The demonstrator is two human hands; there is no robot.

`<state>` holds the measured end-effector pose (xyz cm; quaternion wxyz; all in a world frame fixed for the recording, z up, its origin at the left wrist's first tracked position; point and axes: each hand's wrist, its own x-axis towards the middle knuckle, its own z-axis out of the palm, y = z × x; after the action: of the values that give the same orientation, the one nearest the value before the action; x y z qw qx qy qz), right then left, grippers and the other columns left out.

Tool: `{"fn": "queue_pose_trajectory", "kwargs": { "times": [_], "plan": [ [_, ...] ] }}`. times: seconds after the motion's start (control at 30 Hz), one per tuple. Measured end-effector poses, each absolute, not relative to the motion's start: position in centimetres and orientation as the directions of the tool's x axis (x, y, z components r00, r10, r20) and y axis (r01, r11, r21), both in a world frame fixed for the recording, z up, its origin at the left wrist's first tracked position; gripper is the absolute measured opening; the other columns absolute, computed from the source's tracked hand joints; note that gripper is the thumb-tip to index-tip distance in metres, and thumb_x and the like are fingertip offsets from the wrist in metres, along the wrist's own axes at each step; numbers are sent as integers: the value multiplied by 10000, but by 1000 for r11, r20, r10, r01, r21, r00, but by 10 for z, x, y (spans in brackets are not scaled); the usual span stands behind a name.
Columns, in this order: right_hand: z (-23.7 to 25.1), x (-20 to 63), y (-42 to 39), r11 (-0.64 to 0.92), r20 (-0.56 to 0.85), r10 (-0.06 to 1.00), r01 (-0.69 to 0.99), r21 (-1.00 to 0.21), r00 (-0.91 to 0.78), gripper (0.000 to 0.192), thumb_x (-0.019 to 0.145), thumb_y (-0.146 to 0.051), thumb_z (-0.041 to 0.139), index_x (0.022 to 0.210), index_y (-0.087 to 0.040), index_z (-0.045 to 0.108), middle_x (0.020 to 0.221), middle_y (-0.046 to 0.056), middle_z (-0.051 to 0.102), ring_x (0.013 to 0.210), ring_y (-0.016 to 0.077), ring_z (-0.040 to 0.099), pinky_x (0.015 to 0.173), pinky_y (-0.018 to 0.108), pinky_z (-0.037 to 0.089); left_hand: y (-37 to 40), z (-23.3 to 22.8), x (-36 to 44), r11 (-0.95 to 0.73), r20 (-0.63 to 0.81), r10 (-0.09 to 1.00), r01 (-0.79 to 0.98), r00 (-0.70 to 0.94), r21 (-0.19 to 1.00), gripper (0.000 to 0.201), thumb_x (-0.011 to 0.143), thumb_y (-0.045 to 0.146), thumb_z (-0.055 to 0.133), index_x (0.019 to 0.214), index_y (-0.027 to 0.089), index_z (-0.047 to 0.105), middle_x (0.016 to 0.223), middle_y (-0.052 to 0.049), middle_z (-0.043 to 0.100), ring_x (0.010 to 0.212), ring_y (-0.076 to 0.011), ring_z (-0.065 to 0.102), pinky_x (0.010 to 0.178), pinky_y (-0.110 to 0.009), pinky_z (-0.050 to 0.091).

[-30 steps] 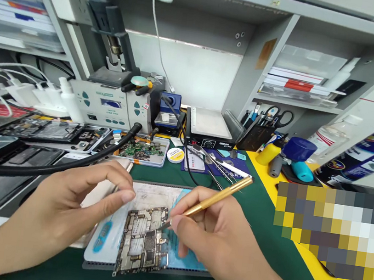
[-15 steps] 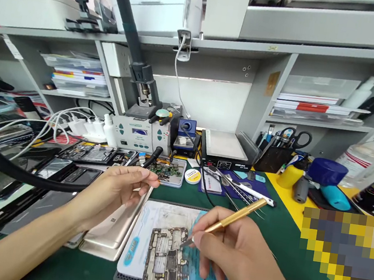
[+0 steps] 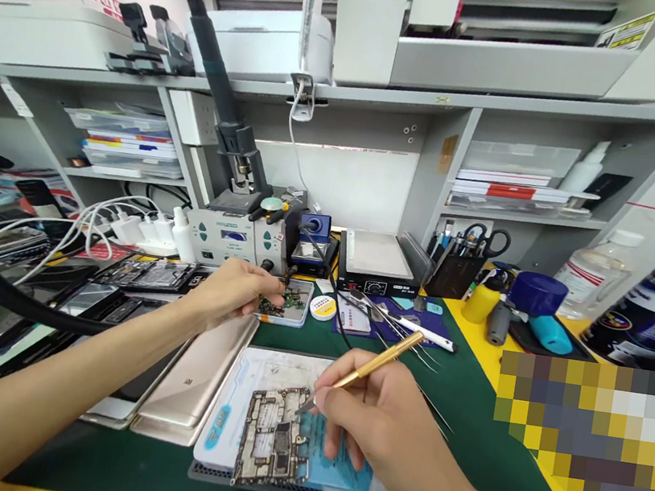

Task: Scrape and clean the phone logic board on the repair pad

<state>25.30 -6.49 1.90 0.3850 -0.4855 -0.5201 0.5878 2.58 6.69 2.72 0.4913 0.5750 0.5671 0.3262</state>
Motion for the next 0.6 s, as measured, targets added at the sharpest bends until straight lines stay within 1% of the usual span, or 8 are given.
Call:
{"fn": "queue_pose_trajectory", "kwargs": {
  "times": [0.1,0.17,0.27,0.37,0.47,0.53,0.57,0.6],
  "plan": [
    [17,253,-64,-156,-163,955,48,-987,-249,188,820,-324,798,771,-184,682,466,-39,620,412,97,489,409,192,356,74,28,32,133,-220,965,458,142,879,376,1019,391,698,1324,175,649,1343,-107,672,1126,-245,698,940,-454,619],
    [15,253,-64,-151,-157,954,42,-988,-256,185,821,-327,789,776,-187,676,461,-42,618,405,96,489,402,191,355,77,28,34,110,-214,966,520,146,847,377,1021,394,697,1324,175,648,1341,-107,672,1127,-246,698,943,-456,618],
    [15,253,-64,-142,-146,954,36,-989,-261,191,812,-324,794,769,-188,666,468,-52,603,417,100,518,401,187,364,79,28,34,46,-175,971,592,163,804,368,1026,399,689,1318,178,650,1332,-103,675,1124,-245,698,947,-458,617],
    [16,253,-63,-134,-138,955,33,-990,-263,185,810,-320,795,777,-188,669,485,-50,609,430,107,531,404,191,372,74,33,29,-53,-110,971,639,213,767,357,1032,413,678,1300,177,655,1301,-94,686,1097,-237,705,931,-448,620],
    [17,254,-63,-136,-139,958,27,-990,-252,170,812,-312,788,791,-191,670,475,-44,621,414,103,501,401,197,374,50,40,14,-195,-45,942,653,332,732,339,1039,450,662,1219,163,678,1181,-73,718,1002,-209,718,884,-416,622],
    [16,254,-64,-138,-140,962,26,-990,-234,168,819,-314,780,794,-191,669,471,-44,624,403,98,480,395,197,369,23,44,1,-306,-21,893,639,450,706,359,1037,507,643,1109,160,705,1064,-51,735,950,-200,716,891,-417,604],
    [15,254,-65,-137,-140,964,27,-990,-224,173,827,-324,775,799,-192,667,472,-45,623,403,97,478,392,195,366,8,45,-5,-363,-10,861,626,509,690,389,1003,548,662,1094,174,721,1053,-52,739,968,-215,715,919,-434,589],
    [14,254,-66,-137,-140,966,30,-990,-217,181,836,-335,772,804,-193,664,472,-47,621,404,96,478,390,193,362,-7,45,-10,-411,-3,831,618,556,670,423,920,574,734,1140,213,732,1138,-59,737,1049,-251,711,968,-444,572]
  ]
}}
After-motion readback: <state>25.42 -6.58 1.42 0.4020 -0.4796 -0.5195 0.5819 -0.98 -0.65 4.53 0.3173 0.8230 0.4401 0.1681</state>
